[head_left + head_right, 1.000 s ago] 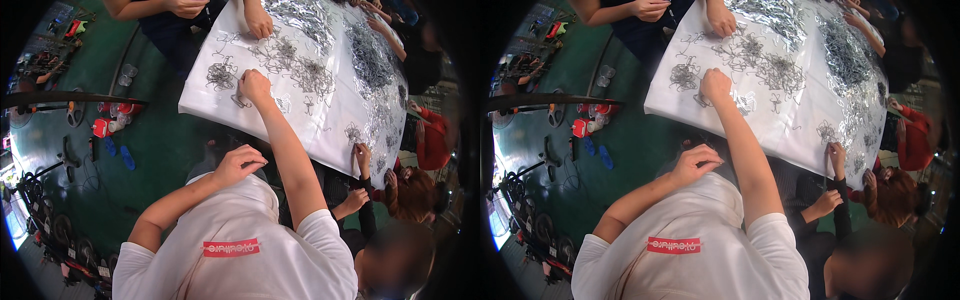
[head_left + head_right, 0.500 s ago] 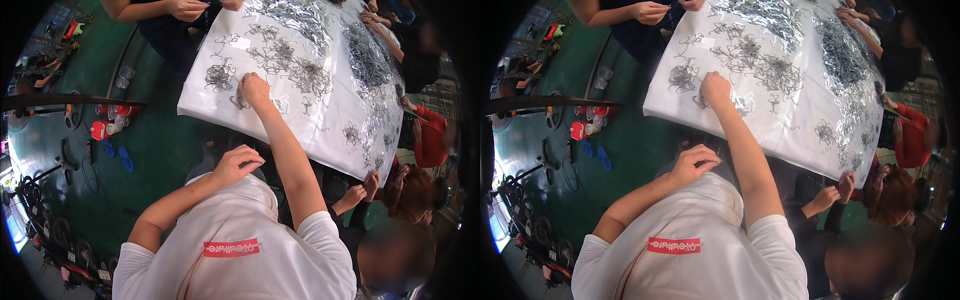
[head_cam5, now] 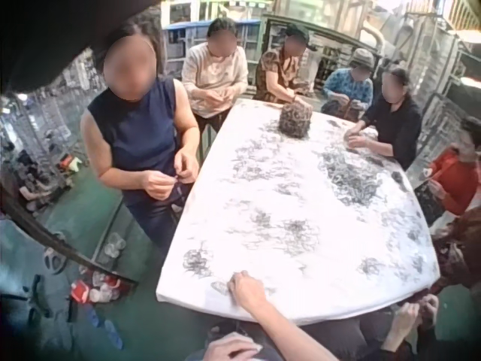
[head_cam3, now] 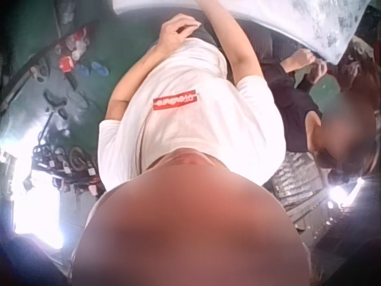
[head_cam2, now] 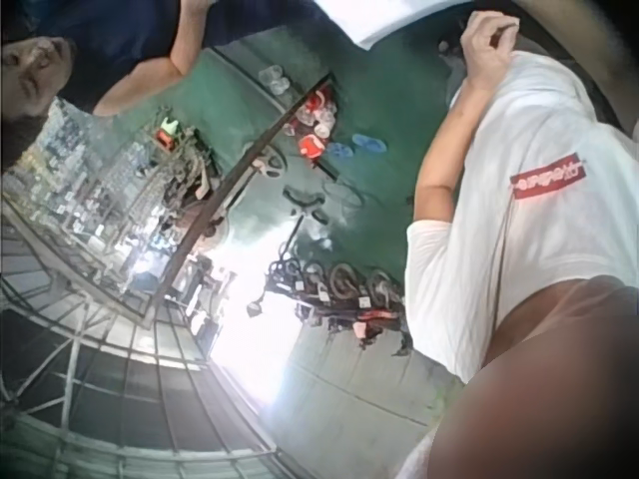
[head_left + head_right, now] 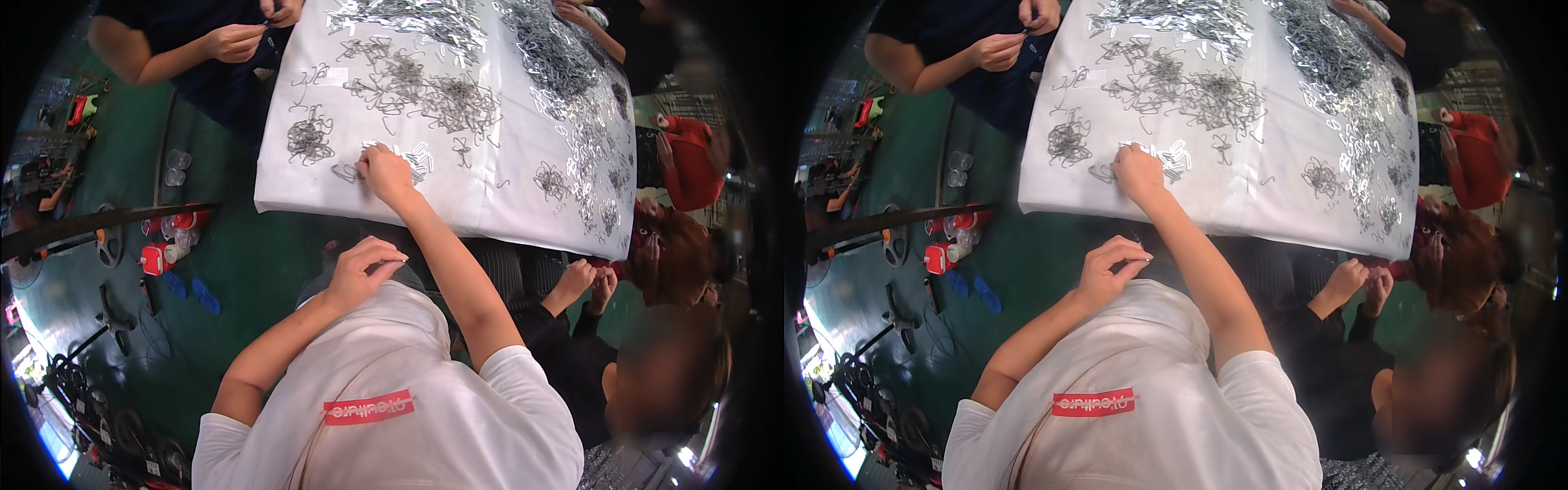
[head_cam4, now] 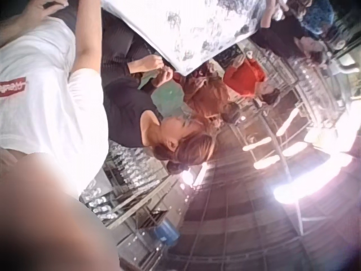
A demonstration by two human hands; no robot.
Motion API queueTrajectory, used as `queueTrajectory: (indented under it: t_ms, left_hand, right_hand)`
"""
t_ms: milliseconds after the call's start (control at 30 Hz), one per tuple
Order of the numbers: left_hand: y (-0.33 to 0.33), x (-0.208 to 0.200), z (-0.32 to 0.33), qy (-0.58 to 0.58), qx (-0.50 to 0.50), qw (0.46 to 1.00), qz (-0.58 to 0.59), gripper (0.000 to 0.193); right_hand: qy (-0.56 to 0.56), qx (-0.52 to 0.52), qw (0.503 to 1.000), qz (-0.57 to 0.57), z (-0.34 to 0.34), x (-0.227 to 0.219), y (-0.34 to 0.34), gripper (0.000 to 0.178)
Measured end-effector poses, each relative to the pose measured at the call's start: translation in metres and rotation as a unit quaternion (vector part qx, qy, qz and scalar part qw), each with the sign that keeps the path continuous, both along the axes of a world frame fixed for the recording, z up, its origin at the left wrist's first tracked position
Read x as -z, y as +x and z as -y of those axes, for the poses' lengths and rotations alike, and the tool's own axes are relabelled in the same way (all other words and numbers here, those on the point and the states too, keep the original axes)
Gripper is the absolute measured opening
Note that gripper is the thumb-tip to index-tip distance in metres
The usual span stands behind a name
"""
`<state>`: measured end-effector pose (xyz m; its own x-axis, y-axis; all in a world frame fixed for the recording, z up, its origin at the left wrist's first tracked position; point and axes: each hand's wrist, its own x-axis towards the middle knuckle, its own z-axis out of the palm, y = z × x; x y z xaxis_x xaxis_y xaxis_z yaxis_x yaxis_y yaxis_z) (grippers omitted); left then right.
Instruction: The person repeatedly picks up small metal hooks and flat metal pieces from a white-covered table, joins them by hand, and places the assembled units onto a nearby wooden rack. The process continues with multiple units being assembled and hung.
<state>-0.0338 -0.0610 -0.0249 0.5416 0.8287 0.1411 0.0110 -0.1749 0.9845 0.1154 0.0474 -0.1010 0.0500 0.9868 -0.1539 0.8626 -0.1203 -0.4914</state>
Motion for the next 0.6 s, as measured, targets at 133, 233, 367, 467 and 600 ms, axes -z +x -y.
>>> queueTrajectory:
  t_ms: [133,233,367,467,600]
  left_hand:
    - [0.003,-0.002,0.0,-0.024,0.008,1.0,0.001,0.019]
    - [0.006,-0.005,-0.001,-0.02,0.013,1.0,-0.001,0.019]
    - [0.011,-0.009,-0.001,-0.013,0.015,1.0,-0.003,0.019]
    - [0.014,-0.009,0.0,-0.005,0.006,1.0,-0.007,0.021]
    - [0.016,-0.01,-0.001,-0.001,0.001,1.0,-0.008,0.02]
  right_hand:
    - [0.085,0.192,0.977,-0.036,0.012,0.002,0.074,0.016]
    - [0.068,0.285,0.956,0.035,0.021,-0.006,0.138,0.017]
    - [-0.019,0.232,0.97,0.069,0.042,-0.007,0.168,0.017]
    - [-0.039,0.225,0.974,-0.004,0.058,-0.005,0.18,0.019]
    - [-0.042,0.254,0.952,-0.169,0.081,-0.004,0.196,0.016]
